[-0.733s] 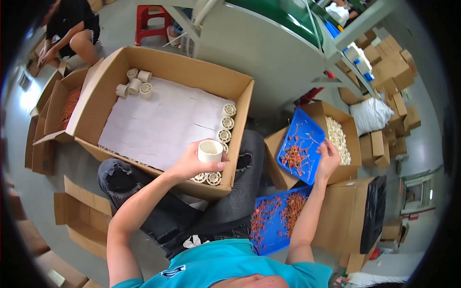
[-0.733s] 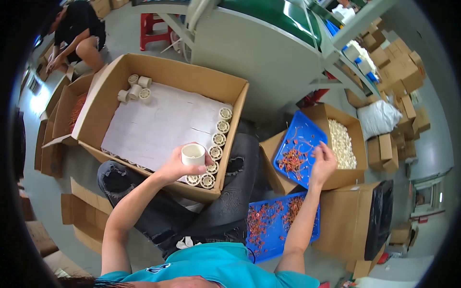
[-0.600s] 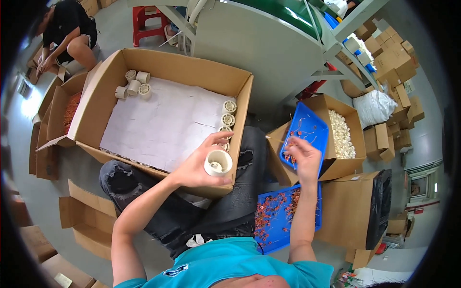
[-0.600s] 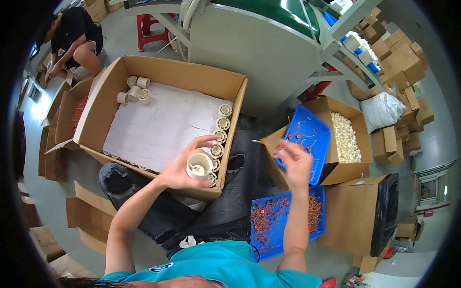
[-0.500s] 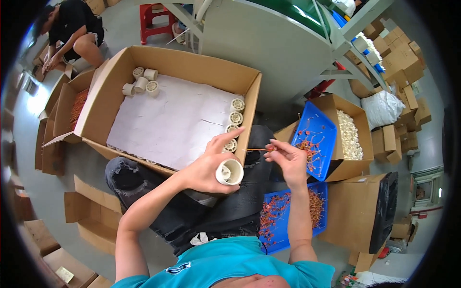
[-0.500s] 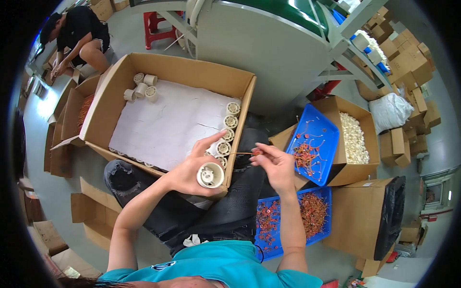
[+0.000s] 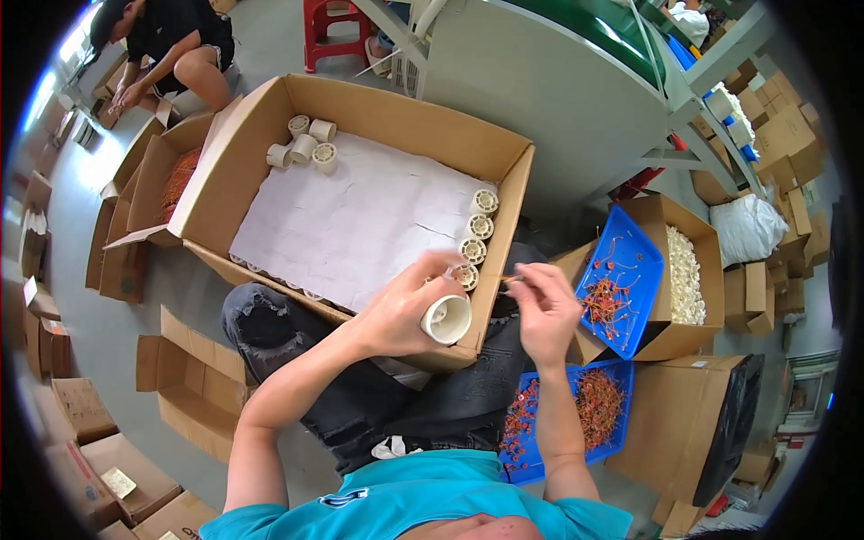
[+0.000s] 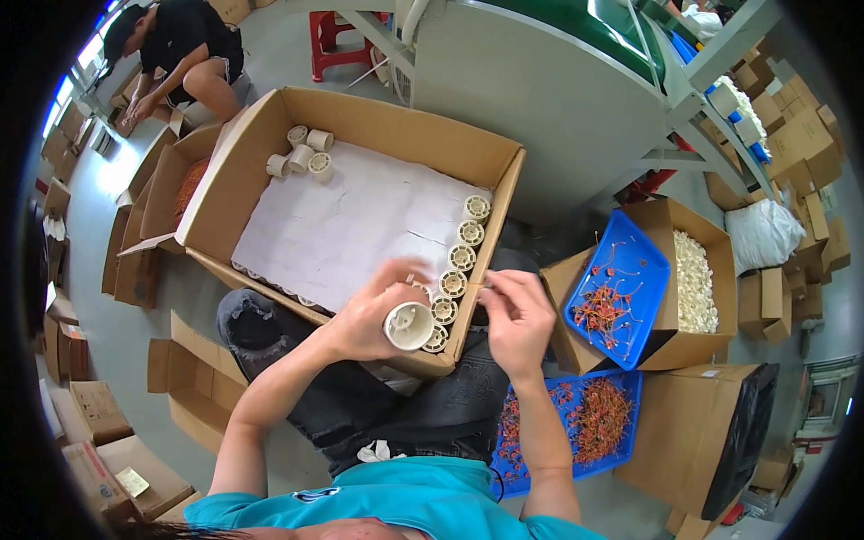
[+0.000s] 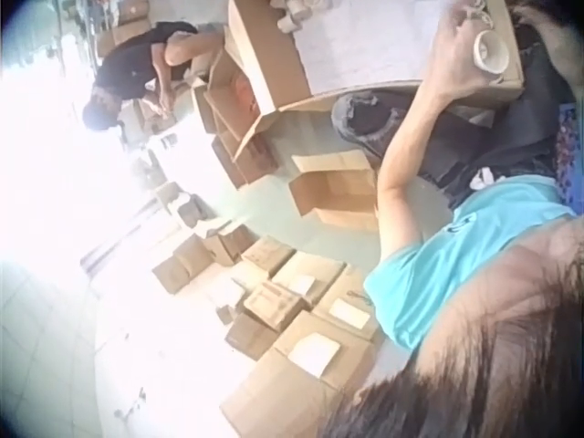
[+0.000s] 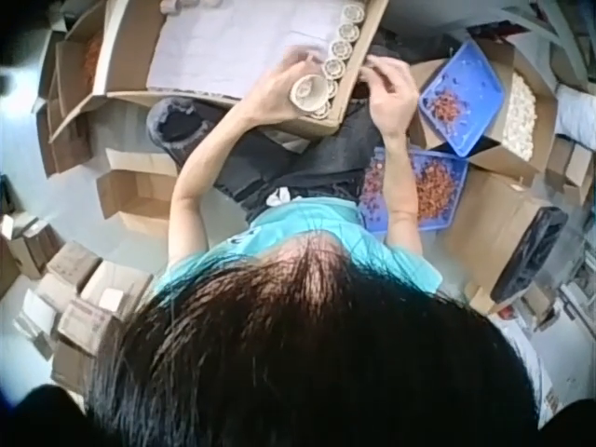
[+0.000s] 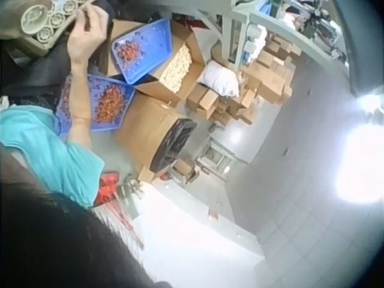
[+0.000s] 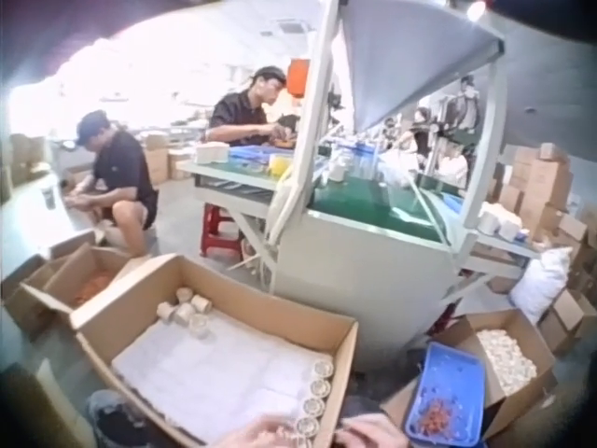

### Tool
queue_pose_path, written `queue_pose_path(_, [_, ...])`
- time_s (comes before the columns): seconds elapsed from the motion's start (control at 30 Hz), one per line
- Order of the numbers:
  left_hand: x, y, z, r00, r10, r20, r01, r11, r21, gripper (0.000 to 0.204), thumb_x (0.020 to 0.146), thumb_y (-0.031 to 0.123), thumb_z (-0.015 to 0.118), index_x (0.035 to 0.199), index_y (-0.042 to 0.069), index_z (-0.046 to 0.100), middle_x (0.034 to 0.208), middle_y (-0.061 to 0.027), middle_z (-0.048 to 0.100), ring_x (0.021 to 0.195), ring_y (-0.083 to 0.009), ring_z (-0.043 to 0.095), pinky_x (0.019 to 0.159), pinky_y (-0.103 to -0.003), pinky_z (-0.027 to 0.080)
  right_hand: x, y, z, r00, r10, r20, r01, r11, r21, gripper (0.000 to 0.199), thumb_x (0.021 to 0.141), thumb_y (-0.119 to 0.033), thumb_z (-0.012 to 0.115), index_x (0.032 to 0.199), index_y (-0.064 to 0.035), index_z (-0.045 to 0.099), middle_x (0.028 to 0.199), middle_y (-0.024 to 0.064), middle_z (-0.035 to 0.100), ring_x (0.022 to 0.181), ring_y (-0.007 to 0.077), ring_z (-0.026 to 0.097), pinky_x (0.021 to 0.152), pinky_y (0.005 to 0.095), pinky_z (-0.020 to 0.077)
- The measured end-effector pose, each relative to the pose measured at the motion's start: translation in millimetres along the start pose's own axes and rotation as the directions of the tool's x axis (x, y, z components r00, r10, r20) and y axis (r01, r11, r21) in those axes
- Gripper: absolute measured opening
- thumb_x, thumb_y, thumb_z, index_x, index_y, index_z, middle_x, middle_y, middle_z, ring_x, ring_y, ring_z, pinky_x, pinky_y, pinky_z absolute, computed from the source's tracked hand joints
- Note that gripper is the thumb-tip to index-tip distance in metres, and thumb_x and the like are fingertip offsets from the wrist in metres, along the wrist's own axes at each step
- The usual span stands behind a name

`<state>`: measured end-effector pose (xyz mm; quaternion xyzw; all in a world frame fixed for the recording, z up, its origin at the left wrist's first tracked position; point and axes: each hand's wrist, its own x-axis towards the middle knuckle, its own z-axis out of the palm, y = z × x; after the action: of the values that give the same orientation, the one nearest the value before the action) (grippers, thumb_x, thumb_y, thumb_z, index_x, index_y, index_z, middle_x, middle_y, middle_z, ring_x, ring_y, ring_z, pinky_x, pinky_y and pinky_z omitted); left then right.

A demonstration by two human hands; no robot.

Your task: The person assembles components by picking plastic housings from a box, inserting wired parts from a tray into the housings, and pressing the parts together by hand.

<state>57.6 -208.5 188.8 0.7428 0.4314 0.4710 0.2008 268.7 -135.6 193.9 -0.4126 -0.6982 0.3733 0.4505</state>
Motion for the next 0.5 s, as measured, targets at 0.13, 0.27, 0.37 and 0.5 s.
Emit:
queue_pose_path(0.13, [-3,-19,0,0.973,-0.015,-0.229,0.024,0.999,0.037,0.047,0.065,0.004,0.083,0.104,0.004,0.056,0.104,-0.0116,0.062,0.097,-0.0307,0.063,0.078,-0.041,0.052,3,-42,-10,0.942,-0.302,-0.150,0.287,0.951,-0.112,0.024,0.077,0.015,0.070,0.100,0.0064,0.069,0.098,0.0113,0.063,0.080,0.0161,0.061,0.069,0.0238,0.0517])
queue_pose_path(0.27, [-5,-28,3,0.950,-0.059,-0.308,0.104,0.986,0.131,0.052,0.070,0.013,0.089,0.108,0.003,0.054,0.103,-0.0148,0.061,0.085,-0.0280,0.064,0.069,-0.035,0.053,-15,-66,-2,0.867,-0.497,0.023,0.488,0.842,-0.230,0.031,0.071,0.015,0.073,0.100,0.0023,0.071,0.101,0.0141,0.062,0.081,0.0224,0.064,0.067,0.0281,0.0549])
queue_pose_path(0.37, [-5,-30,6,0.928,-0.015,-0.373,0.099,0.973,0.208,0.057,0.069,0.012,0.089,0.112,0.004,0.052,0.104,-0.0145,0.060,0.085,-0.0280,0.064,0.070,-0.035,0.053,-22,-66,13,0.853,-0.521,0.023,0.514,0.834,-0.198,0.035,0.070,0.015,0.073,0.102,0.0021,0.071,0.100,0.0147,0.061,0.076,0.0207,0.065,0.062,0.0276,0.0554])
queue_pose_path(0.5, [-6,-32,6,0.912,0.038,-0.409,0.084,0.958,0.275,0.061,0.068,0.010,0.089,0.115,0.003,0.051,0.107,-0.0155,0.058,0.089,-0.0291,0.062,0.073,-0.036,0.053,-25,-63,21,0.846,-0.533,0.012,0.523,0.825,-0.214,0.036,0.070,0.016,0.073,0.103,0.0021,0.071,0.099,0.0143,0.061,0.074,0.0204,0.064,0.060,0.0275,0.0551])
